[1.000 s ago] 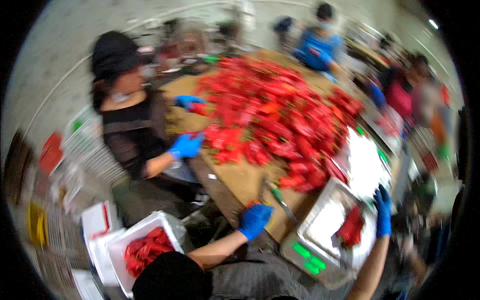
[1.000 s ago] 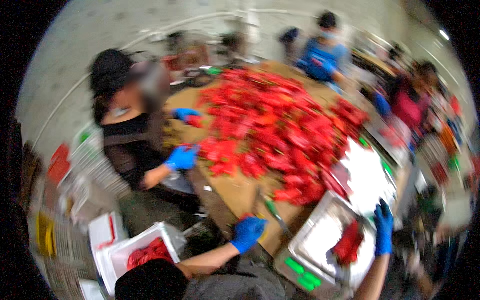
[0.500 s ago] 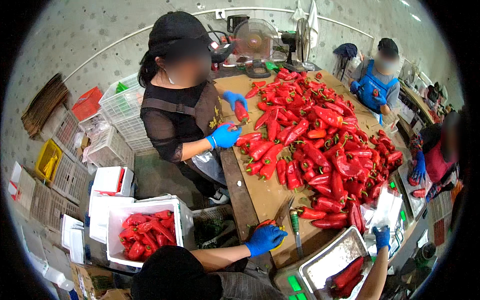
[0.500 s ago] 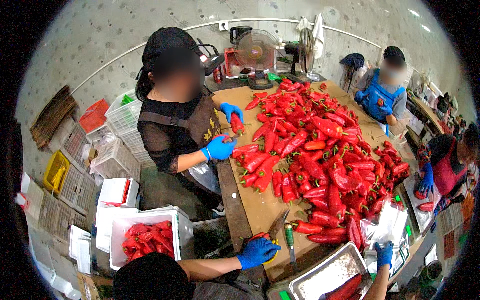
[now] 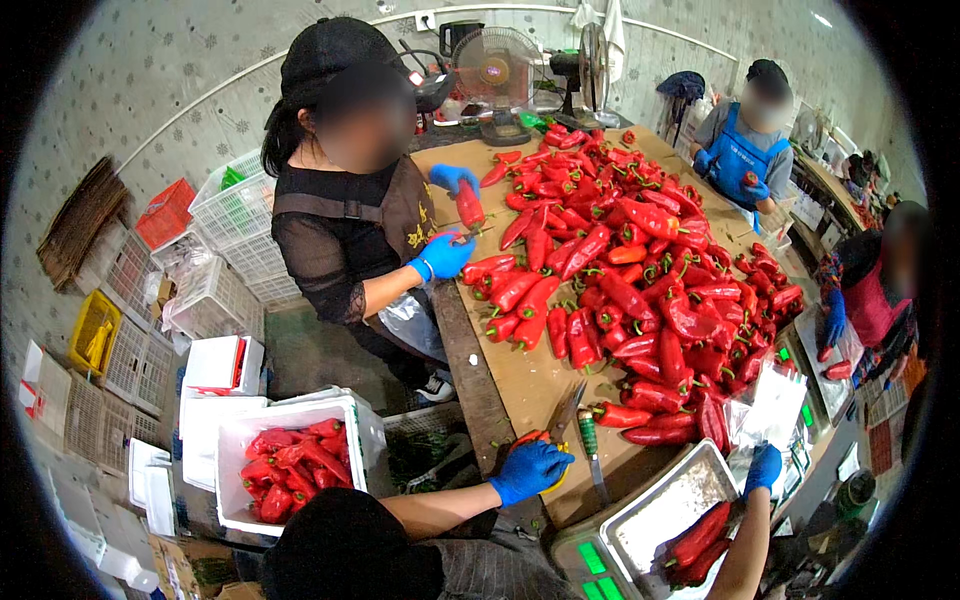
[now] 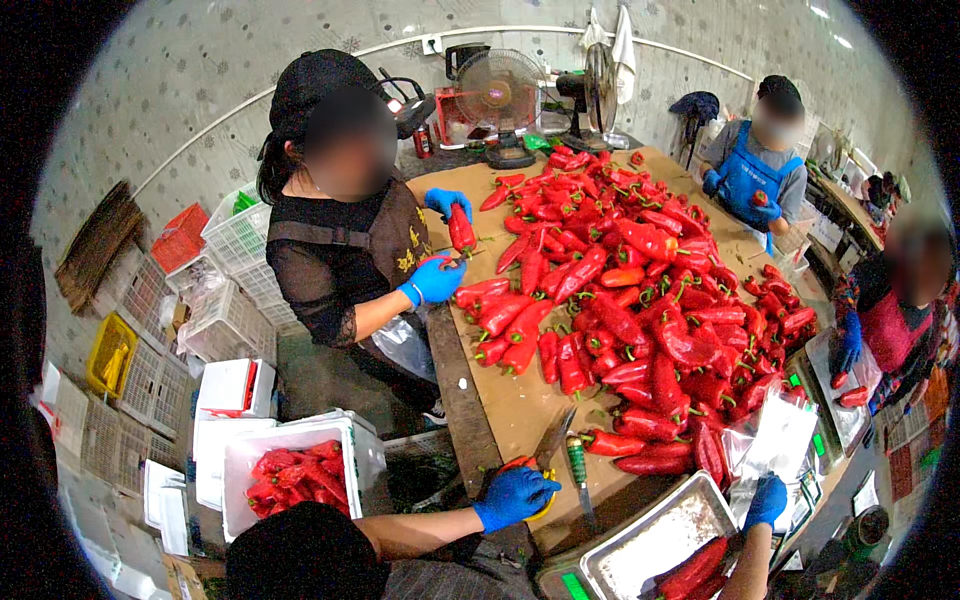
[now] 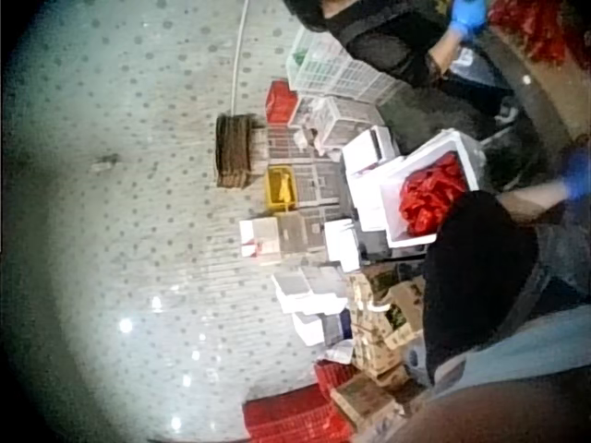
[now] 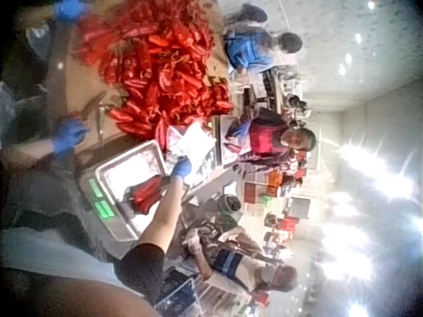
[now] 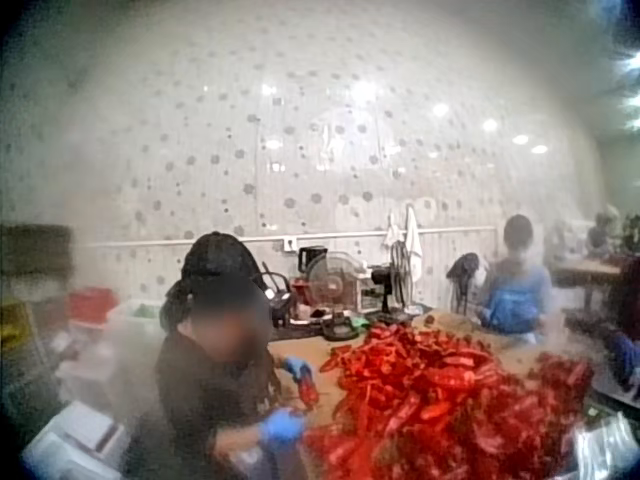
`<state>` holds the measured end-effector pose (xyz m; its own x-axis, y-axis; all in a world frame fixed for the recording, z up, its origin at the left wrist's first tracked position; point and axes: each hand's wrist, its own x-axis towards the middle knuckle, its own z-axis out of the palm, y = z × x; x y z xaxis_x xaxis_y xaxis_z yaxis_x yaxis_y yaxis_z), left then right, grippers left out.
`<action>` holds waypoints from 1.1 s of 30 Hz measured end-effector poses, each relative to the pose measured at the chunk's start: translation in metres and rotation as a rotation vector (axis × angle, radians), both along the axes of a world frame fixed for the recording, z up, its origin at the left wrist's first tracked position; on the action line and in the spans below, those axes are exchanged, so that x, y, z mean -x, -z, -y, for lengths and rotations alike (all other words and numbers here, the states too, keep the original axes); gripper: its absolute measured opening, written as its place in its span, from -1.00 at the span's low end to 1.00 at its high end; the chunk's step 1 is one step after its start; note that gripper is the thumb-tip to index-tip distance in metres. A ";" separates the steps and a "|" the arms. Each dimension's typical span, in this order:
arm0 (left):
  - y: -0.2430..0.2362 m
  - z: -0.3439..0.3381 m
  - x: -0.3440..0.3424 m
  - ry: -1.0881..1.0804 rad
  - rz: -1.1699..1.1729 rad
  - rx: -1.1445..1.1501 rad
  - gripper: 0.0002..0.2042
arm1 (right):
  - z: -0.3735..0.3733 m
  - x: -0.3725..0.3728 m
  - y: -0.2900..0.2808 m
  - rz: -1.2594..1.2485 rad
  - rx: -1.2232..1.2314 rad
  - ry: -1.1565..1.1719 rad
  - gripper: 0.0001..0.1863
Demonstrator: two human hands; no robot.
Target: The person sorts red peppers from a large pile on a table, selects individual peppers, and places them onto a digital scale. The person then picks up a plastic bag, places the weighed peppers inside, and sets the bag aside. This process is repeated multiple times with coworkers visible in the background performing similar tasks.
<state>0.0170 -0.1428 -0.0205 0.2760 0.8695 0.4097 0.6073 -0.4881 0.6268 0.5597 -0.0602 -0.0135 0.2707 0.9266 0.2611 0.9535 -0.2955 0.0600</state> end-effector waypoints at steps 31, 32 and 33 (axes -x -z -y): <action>0.005 0.002 0.002 0.033 0.032 0.022 -0.84 | 0.014 -0.013 -0.092 -0.512 -0.735 -0.018 -0.65; 0.003 0.001 0.001 0.047 0.051 0.016 -0.84 | 0.016 -0.016 -0.091 -0.537 -0.788 -0.048 -0.65; 0.003 0.002 0.002 0.032 0.048 0.010 -0.85 | 0.014 -0.007 -0.098 -0.594 -0.807 -0.090 -0.65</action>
<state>0.0148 -0.1444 -0.0232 0.2842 0.8645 0.4145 0.5601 -0.5006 0.6601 0.5671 -0.0745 0.0842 0.4988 0.5558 0.6650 0.7844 0.0368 -0.6191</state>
